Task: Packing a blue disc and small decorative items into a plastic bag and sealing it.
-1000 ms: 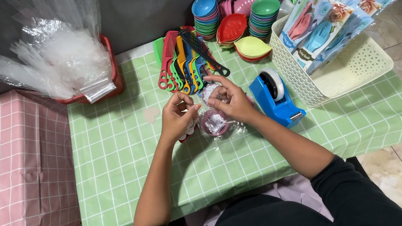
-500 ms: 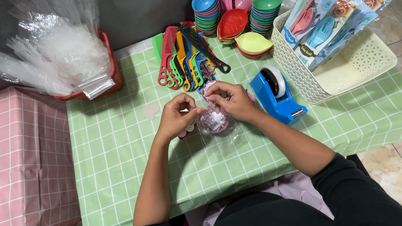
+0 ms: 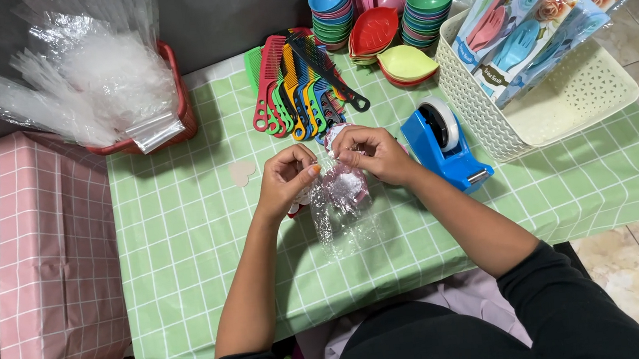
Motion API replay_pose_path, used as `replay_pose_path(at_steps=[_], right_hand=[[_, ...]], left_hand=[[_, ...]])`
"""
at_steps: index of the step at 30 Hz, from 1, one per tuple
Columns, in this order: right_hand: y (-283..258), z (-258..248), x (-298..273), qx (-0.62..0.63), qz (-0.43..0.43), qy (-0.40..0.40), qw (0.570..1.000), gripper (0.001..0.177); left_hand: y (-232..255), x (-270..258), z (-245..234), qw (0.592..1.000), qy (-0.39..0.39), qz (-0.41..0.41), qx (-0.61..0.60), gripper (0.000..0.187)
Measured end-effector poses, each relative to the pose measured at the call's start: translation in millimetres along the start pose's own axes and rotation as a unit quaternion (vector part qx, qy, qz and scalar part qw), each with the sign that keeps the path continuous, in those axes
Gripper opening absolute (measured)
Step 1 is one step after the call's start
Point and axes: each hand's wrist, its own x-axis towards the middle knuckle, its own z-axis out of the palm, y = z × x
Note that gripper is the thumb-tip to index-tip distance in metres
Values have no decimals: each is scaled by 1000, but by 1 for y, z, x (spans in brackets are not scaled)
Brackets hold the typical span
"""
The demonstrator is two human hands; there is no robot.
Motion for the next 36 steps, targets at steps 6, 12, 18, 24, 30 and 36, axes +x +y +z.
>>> replay_pose_path(at_steps=[6,12,18,24,30,36], right_hand=[[-25,0,0,14,-42,-14,999,29],[0,-4,-6,36,-1,-11,999,29],[19,-10,-7,34,15,27,999,15],[13,-10,2,22,-32,103,994,24],[-19,-19,-7,-64,-22,145,987,16],[-85,-65,10,-286,-50,77,954,5]], left_hand=[[0,1,4,998,-18,-62,4,16],[1,2,1,995,1,-9,-100,24],[-4,4,-4,993,10,21,-116,21],[-1,3,-1,997,5,45,-64,15],[-15,6,-15,990,44,60,-115,12],[-57,8,-87,970,119,53,-205,14]])
